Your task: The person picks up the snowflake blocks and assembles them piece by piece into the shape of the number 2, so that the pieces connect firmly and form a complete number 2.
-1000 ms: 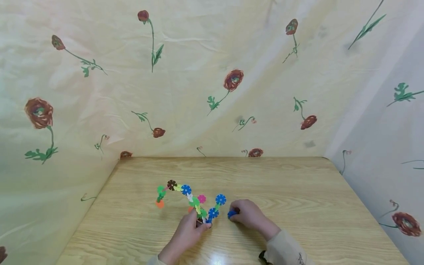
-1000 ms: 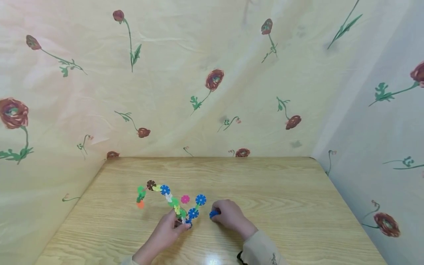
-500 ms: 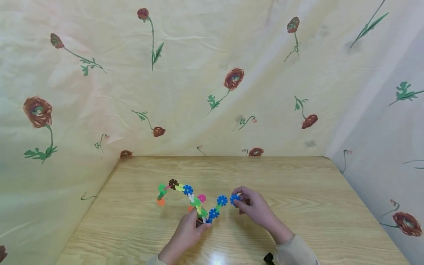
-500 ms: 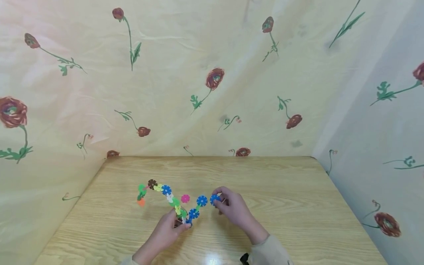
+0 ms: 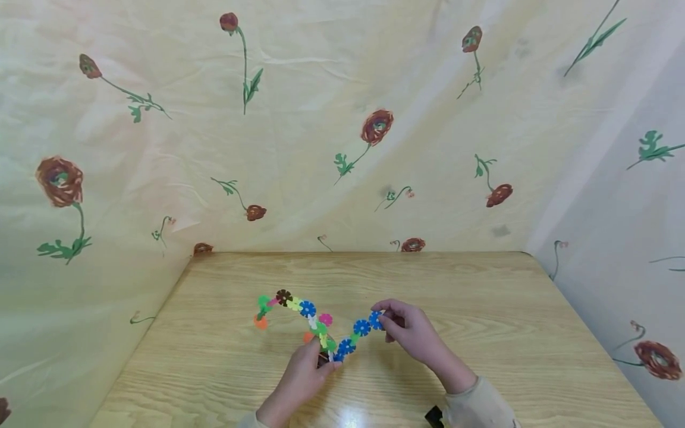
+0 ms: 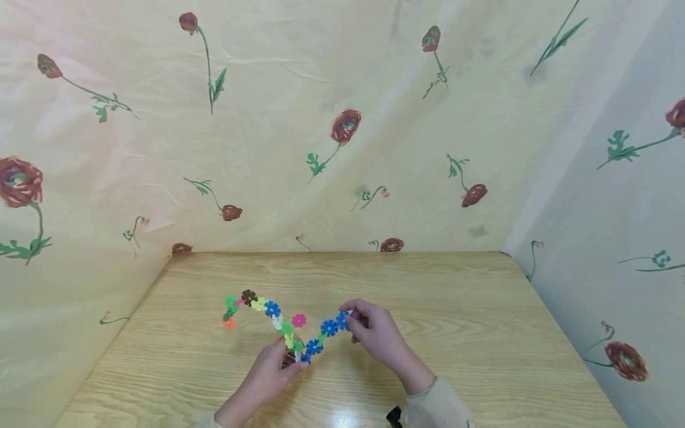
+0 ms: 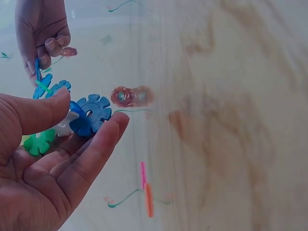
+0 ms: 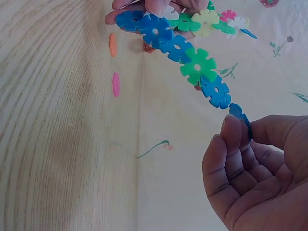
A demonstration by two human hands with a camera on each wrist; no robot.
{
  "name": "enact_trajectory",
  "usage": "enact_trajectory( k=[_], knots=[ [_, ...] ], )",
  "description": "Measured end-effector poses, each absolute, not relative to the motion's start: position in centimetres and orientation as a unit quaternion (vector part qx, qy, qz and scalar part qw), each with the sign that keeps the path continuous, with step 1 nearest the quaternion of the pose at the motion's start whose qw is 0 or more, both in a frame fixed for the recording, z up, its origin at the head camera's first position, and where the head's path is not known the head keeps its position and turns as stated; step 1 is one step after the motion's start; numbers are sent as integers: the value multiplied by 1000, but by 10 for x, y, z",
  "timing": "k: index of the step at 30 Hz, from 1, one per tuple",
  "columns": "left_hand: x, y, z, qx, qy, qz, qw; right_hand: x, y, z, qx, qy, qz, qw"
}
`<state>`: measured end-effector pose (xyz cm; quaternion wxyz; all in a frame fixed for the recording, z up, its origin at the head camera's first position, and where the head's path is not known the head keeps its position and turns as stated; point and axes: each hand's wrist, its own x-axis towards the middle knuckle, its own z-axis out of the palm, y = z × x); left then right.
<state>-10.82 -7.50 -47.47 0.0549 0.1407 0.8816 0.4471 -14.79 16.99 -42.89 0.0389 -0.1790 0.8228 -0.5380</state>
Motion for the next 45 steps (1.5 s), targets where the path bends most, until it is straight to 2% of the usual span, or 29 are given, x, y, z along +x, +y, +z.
enact_trajectory(
  k=[23, 33, 39, 45],
  knots=[
    [-110, -71, -475, 160, 886, 428, 80, -148, 164, -424, -172, 861, -478, 26],
    [-111, -70, -476, 161, 879, 442, 82, -150, 159, -428, -112, 807, -579, 44],
    [-110, -69, -476, 156, 870, 460, 86, -151, 156, -440, -79, 800, -594, 2],
    [-110, -69, -477, 150, 864, 474, 85, -146, 153, -446, -124, 820, -555, -55]
  ],
)
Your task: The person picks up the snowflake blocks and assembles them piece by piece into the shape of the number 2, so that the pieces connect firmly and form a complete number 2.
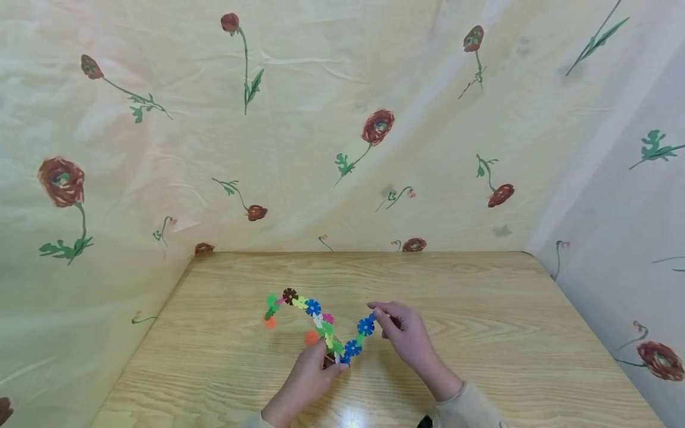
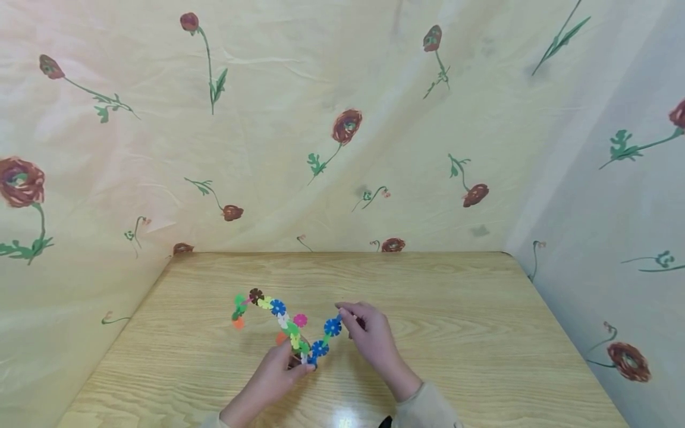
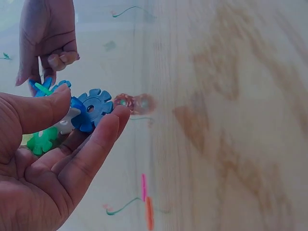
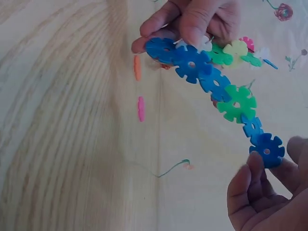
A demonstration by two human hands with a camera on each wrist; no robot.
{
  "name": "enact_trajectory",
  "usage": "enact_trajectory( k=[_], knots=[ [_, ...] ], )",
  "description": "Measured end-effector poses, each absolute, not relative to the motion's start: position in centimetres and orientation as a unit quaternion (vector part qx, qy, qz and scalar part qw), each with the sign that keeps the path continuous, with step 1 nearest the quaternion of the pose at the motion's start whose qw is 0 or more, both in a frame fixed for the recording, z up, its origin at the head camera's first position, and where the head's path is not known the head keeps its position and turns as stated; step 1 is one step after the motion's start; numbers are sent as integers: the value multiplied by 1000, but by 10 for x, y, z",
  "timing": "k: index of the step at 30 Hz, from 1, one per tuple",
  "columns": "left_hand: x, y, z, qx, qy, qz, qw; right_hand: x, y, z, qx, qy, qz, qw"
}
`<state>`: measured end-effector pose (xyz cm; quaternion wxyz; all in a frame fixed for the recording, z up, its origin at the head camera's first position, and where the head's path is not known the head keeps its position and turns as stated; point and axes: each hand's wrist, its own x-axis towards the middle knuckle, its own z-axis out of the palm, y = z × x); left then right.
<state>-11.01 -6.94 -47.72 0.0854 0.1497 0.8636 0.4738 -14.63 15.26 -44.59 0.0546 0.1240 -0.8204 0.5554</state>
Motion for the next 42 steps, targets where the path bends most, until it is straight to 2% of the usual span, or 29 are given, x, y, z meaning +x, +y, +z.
enact_trajectory(
  k=[7, 16, 26, 42],
  knots=[
    [-110, -68, -477, 146, 864, 475, 80, -141, 145, -450, 150, -833, 532, 40],
    [-107, -62, -475, 147, 886, 437, 53, -133, 126, -454, 103, -879, 455, 95],
    [-108, -59, -477, 159, 887, 433, 34, -130, 117, -453, 79, -883, 449, 110],
    [-107, -59, -475, 144, 885, 441, 47, -133, 119, -458, 93, -864, 474, 143]
  ],
)
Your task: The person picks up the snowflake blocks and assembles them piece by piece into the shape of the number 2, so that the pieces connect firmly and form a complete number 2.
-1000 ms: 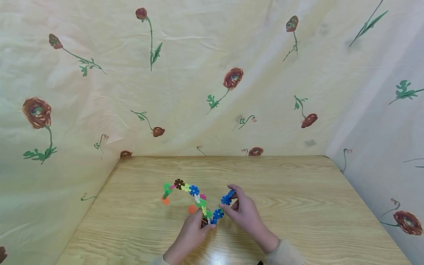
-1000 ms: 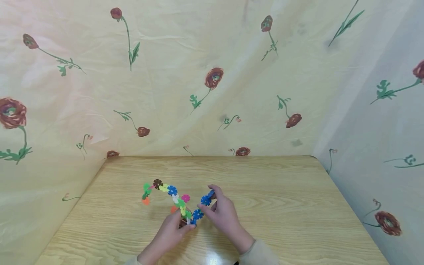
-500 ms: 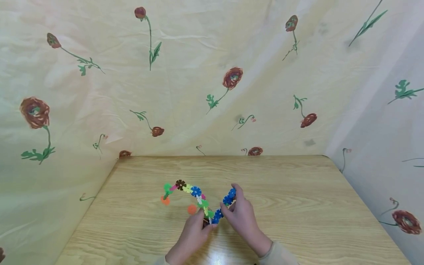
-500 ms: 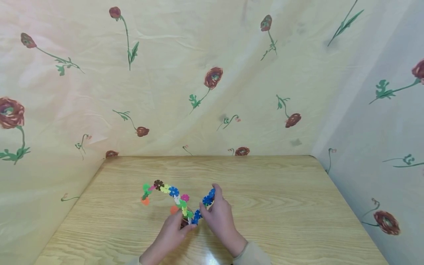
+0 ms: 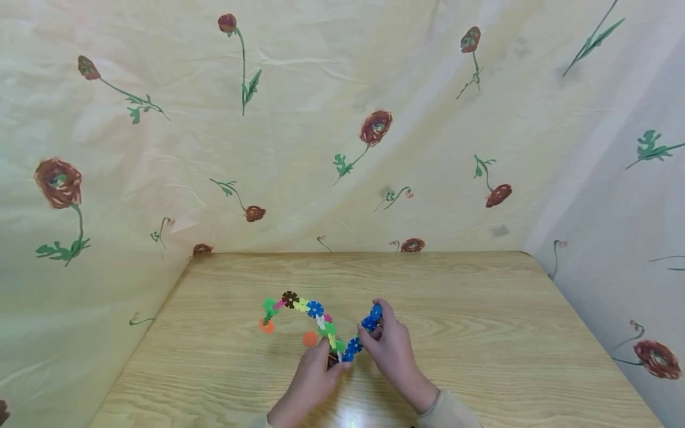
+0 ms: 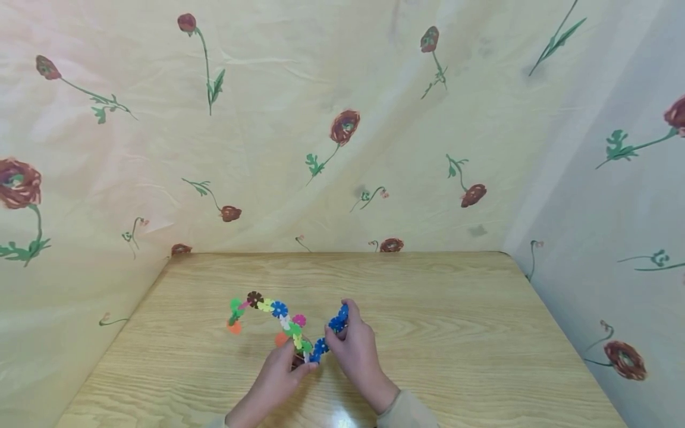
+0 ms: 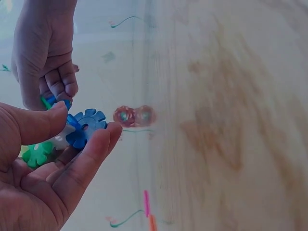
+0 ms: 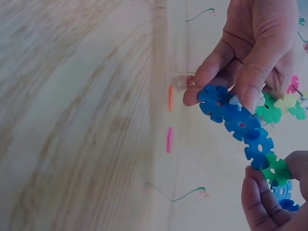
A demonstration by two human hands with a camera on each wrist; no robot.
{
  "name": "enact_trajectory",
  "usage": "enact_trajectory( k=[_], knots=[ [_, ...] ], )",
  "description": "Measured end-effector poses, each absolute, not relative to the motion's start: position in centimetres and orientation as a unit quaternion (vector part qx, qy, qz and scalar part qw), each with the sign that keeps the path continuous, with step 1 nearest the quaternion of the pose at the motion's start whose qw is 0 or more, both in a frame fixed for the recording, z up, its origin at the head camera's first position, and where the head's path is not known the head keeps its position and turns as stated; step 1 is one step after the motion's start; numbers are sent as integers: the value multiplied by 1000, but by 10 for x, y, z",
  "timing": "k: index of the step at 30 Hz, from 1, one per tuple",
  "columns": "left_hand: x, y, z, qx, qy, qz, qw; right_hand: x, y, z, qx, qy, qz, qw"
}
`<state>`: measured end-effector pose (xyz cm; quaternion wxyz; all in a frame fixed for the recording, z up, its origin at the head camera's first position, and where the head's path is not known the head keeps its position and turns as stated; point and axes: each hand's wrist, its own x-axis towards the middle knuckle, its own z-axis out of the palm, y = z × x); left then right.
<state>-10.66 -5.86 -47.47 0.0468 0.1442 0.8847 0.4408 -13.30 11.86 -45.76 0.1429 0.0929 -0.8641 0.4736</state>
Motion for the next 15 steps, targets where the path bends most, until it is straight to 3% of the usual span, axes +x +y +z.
enact_trajectory(
  k=[8, 15],
  knots=[
    [-106, -58, -473, 126, 885, 444, 61, -134, 118, -462, 109, -848, 494, 157],
    [-106, -60, -473, 129, 871, 470, 61, -135, 121, -461, 129, -838, 516, 123]
  ],
)
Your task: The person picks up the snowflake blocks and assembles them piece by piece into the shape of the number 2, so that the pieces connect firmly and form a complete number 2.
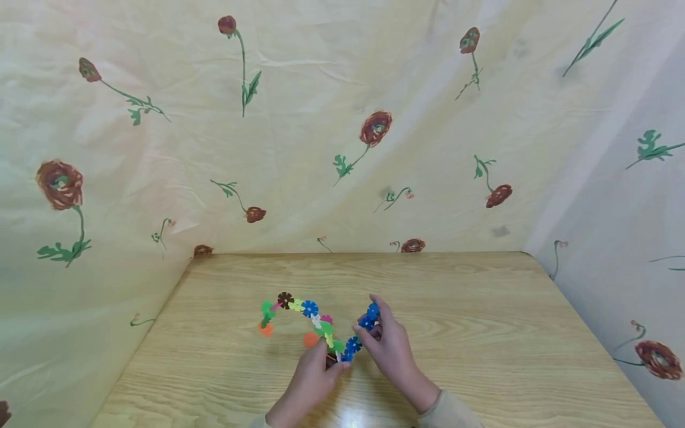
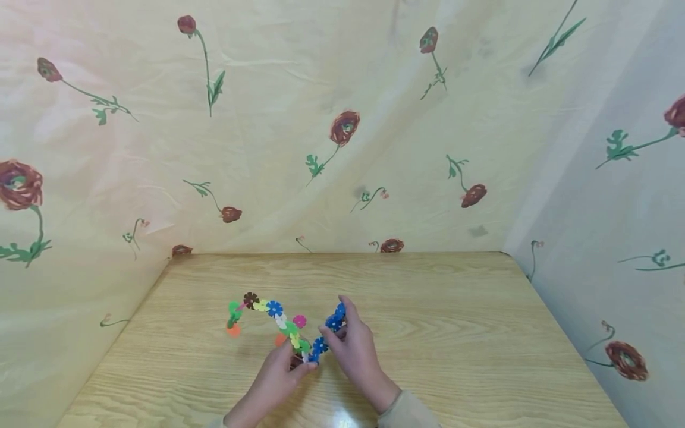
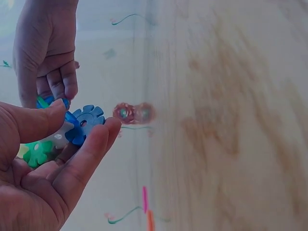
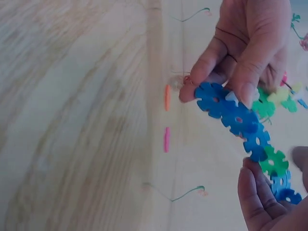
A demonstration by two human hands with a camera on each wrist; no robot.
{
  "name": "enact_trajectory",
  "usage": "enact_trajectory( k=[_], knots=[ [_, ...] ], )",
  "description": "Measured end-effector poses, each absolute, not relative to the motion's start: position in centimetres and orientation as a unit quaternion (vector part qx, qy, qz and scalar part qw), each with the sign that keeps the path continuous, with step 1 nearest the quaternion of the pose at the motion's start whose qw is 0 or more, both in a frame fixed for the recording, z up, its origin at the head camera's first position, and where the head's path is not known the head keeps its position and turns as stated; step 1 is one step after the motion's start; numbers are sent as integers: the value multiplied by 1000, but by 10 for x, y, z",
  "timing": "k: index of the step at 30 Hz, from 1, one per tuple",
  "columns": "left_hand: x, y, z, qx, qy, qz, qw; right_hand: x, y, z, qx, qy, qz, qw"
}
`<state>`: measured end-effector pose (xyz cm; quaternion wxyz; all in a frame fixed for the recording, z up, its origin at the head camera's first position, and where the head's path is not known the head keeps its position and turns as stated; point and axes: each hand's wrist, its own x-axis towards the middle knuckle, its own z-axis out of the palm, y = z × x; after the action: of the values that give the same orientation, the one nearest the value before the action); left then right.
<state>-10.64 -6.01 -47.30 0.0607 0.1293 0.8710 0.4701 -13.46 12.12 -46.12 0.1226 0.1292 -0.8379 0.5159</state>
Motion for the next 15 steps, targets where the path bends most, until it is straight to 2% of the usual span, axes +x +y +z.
enact_trajectory(
  k=[7, 15],
  knots=[
    [-107, -62, -475, 129, 859, 492, 55, -136, 129, -456, 124, -779, 610, 77],
    [-107, -63, -475, 130, 860, 490, 55, -138, 133, -450, 54, -673, 736, -42]
  ],
)
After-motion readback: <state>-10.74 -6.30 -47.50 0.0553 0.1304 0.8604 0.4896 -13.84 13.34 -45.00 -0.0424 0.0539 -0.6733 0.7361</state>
